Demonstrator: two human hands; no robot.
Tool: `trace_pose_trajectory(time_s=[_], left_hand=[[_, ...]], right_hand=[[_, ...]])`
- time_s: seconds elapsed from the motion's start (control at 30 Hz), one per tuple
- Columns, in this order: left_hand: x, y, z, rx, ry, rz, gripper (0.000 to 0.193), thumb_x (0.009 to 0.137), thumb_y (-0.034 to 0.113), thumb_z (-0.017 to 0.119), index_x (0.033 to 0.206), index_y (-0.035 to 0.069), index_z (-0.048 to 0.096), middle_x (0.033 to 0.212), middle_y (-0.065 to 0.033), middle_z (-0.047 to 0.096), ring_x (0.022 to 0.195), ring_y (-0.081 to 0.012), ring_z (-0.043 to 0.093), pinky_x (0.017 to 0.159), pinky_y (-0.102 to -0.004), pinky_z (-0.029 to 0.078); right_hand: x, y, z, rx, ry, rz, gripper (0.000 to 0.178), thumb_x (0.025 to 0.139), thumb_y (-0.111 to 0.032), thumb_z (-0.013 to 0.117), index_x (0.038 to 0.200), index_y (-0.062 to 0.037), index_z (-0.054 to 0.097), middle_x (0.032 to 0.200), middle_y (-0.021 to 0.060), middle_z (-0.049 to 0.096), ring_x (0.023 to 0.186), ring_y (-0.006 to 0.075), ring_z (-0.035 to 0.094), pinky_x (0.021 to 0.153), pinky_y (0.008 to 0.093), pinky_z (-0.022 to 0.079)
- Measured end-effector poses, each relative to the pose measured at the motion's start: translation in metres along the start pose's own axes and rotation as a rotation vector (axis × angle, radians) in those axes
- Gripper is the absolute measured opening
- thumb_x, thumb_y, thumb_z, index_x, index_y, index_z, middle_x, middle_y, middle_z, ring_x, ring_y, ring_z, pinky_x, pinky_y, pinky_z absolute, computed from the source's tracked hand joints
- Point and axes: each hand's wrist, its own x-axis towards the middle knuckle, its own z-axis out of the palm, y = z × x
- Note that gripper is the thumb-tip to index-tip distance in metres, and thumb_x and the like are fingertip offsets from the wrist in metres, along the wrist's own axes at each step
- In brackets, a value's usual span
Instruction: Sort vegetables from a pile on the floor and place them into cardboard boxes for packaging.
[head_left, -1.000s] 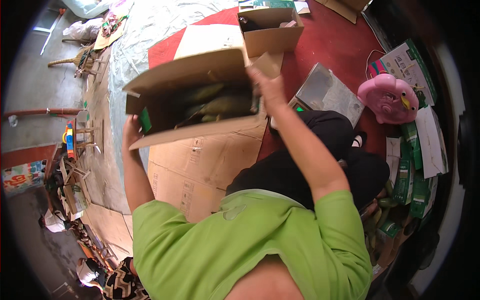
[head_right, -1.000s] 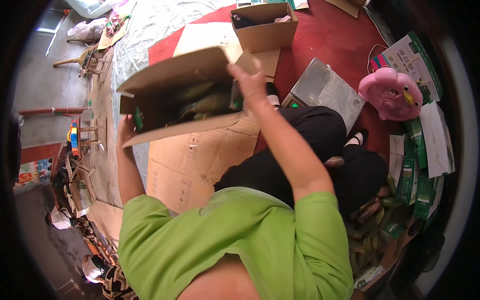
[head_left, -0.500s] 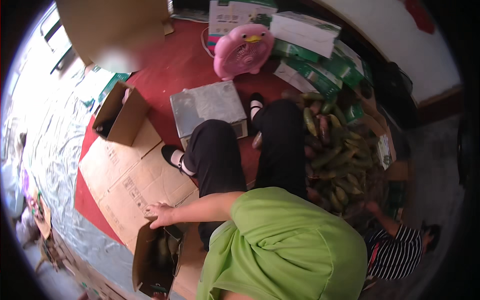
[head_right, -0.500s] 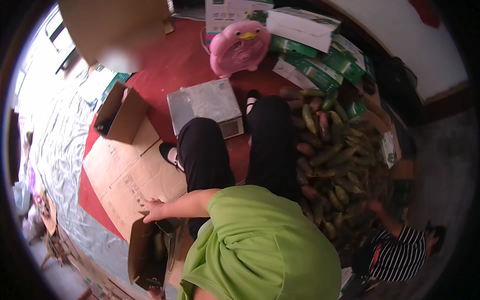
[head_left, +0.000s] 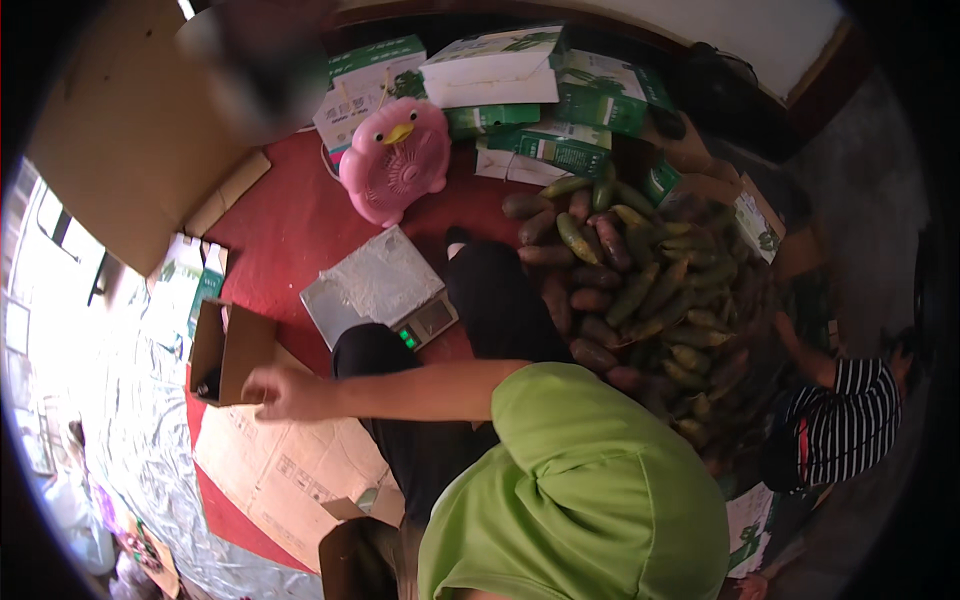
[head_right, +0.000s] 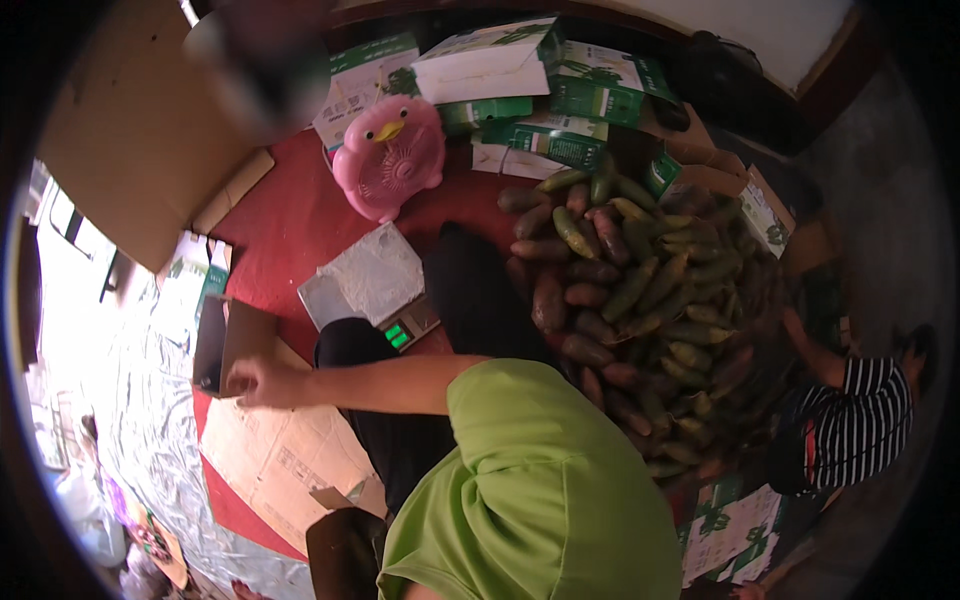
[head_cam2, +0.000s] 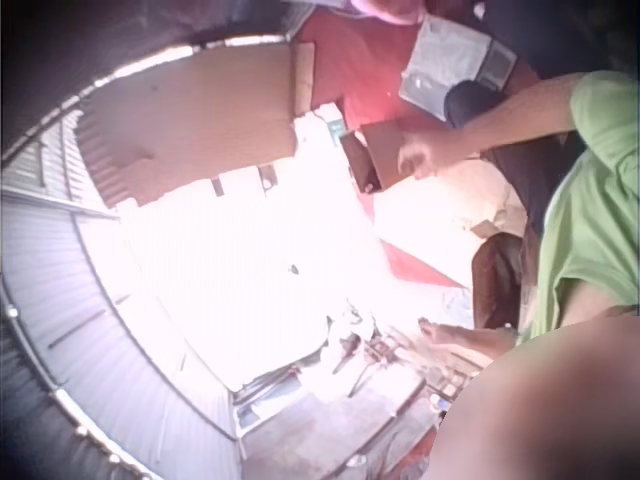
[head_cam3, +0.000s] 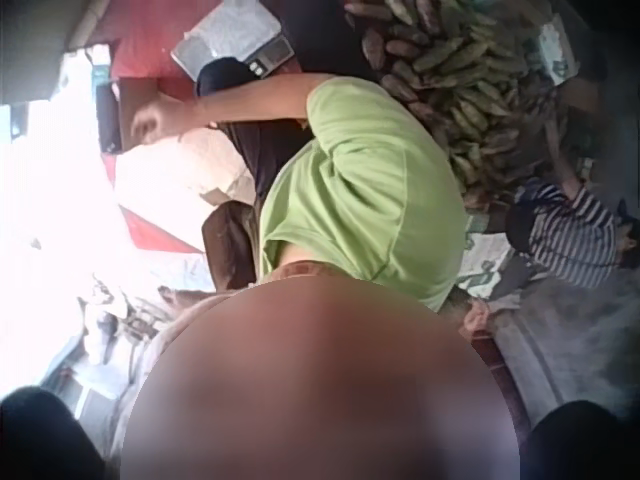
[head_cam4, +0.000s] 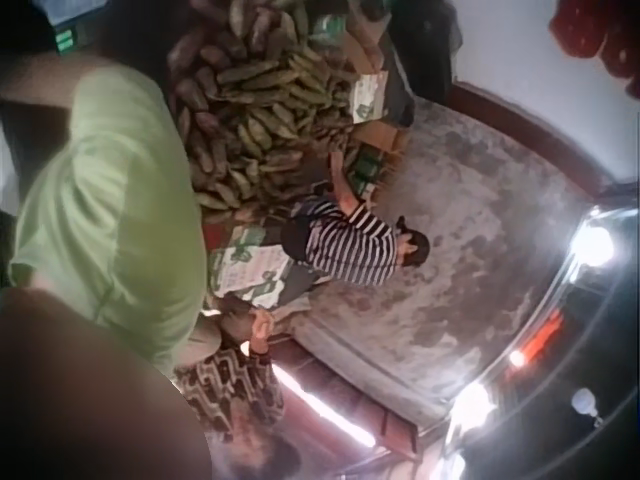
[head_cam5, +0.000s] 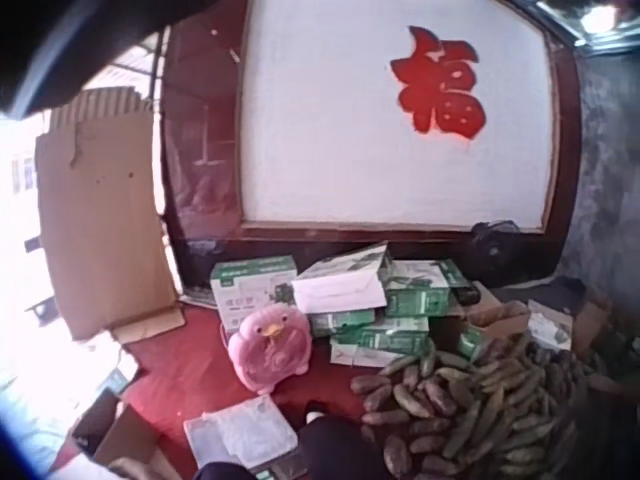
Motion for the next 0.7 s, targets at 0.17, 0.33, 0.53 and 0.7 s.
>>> trace_pose_trajectory(time_s=[0.17,0.33,0.53,0.7], left_hand=[[0.011,0.109,0.085,0.186,0.093,0.354,0.038,0.094,0.03,0.049,0.117,0.001,0.058,0.116,-0.0109,0.06,0.108,-0.0238,0.055,0.095,-0.0337,0.042],[0.007,0.171,0.23,0.088,-0.125,0.567,0.026,0.094,0.01,0.047,0.112,-0.003,0.06,0.107,-0.0116,0.063,0.102,-0.0228,0.057,0.088,-0.0342,0.045],[-0.048,0.255,0.385,-0.032,-0.446,0.713,0.019,0.09,0.0,0.048,0.103,-0.003,0.062,0.103,-0.0114,0.061,0.098,-0.021,0.057,0.088,-0.0305,0.043],[-0.086,0.27,0.466,0.043,-0.675,0.784,0.021,0.081,-0.003,0.055,0.101,-0.002,0.063,0.102,-0.014,0.06,0.099,-0.0257,0.056,0.089,-0.0338,0.043]], right_hand=[[-0.01,-0.059,-0.164,0.016,0.399,-0.175,0.032,0.08,-0.015,0.07,0.107,-0.0026,0.059,0.098,0.002,0.059,0.09,0.0098,0.056,0.08,0.0258,0.047],[-0.089,-0.105,-0.319,-0.2,0.867,-0.08,0.032,0.081,-0.024,0.068,0.106,-0.0046,0.06,0.095,0.0026,0.061,0.084,0.0114,0.057,0.071,0.0265,0.047],[-0.184,-0.085,-0.469,-0.114,1.334,0.132,0.028,0.077,-0.038,0.07,0.092,-0.0169,0.061,0.085,-0.0031,0.057,0.074,0.0105,0.051,0.061,0.028,0.041],[-0.189,-0.097,-0.539,-0.113,1.56,0.127,0.043,0.074,-0.046,0.071,0.099,-0.0133,0.059,0.09,0.0018,0.055,0.079,0.0152,0.05,0.065,0.0373,0.043]])
